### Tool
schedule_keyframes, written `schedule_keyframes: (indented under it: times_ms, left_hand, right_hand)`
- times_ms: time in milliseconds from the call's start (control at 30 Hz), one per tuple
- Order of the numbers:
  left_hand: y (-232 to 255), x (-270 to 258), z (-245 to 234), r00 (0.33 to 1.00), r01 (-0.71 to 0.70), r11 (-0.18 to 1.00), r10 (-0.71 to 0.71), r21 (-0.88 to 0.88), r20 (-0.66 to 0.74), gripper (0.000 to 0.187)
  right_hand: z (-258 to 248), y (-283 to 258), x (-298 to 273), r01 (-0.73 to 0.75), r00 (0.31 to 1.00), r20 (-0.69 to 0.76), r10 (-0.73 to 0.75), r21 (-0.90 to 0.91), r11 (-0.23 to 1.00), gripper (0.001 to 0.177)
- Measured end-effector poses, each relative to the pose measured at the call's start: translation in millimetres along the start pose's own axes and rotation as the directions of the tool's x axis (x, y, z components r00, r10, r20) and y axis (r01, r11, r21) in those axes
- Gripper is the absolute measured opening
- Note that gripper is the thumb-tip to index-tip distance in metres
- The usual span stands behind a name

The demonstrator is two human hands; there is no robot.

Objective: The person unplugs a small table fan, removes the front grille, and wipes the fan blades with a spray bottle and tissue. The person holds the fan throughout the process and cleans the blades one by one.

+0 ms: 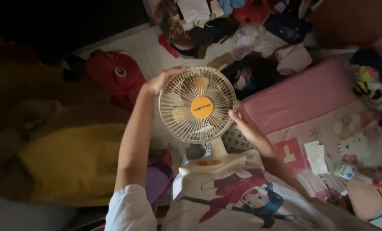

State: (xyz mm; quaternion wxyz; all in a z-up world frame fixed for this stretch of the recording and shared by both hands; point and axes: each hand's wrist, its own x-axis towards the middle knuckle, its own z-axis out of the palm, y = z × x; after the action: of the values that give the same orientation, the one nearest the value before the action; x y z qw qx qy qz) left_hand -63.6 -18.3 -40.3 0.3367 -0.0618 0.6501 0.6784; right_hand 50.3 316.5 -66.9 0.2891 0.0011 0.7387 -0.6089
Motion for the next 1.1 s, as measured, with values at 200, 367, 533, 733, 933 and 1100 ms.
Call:
schedule_keyframes:
  times_ms: [200,367,533,733,933,1100]
  left_hand:
    - [3,-7,-14,0.991,-0.065,0.996,0.057,-0.060,-0.119,0.060]
    - [2,-29,-11,0.975,-0.178,0.930,0.123,-0.321,-0.183,0.060]
    - [-52,-45,18,0.943,-0.202,0.905,0.077,-0.373,-0.324,0.060]
    - [-157,-35,46,0.912,-0.276,0.762,0.014,-0.586,-0.410,0.057]
    - [-211,-40,53,0.917,-0.296,0.602,-0.039,-0.741,-0.398,0.051]
    - [-228,-48,57,0.921,-0.307,0.590,-0.014,-0.747,-0.389,0.052]
  right_hand:
    - [8,-15,17,0.379,0.925,0.023,-0.380,0.048,0.924,0.079]
    - [-19,-53,37,0.288,0.943,0.135,-0.303,0.117,0.950,0.073]
    - [-59,-77,64,0.265,0.926,0.274,-0.259,0.016,0.964,0.079]
    - [-58,-52,61,-0.170,0.911,0.351,0.216,-0.155,0.973,0.105]
    - [-45,-90,64,0.125,0.915,0.368,0.167,-0.650,0.750,0.101]
    - [29,-135,55,0.449,0.883,0.455,-0.117,-0.741,0.500,0.089]
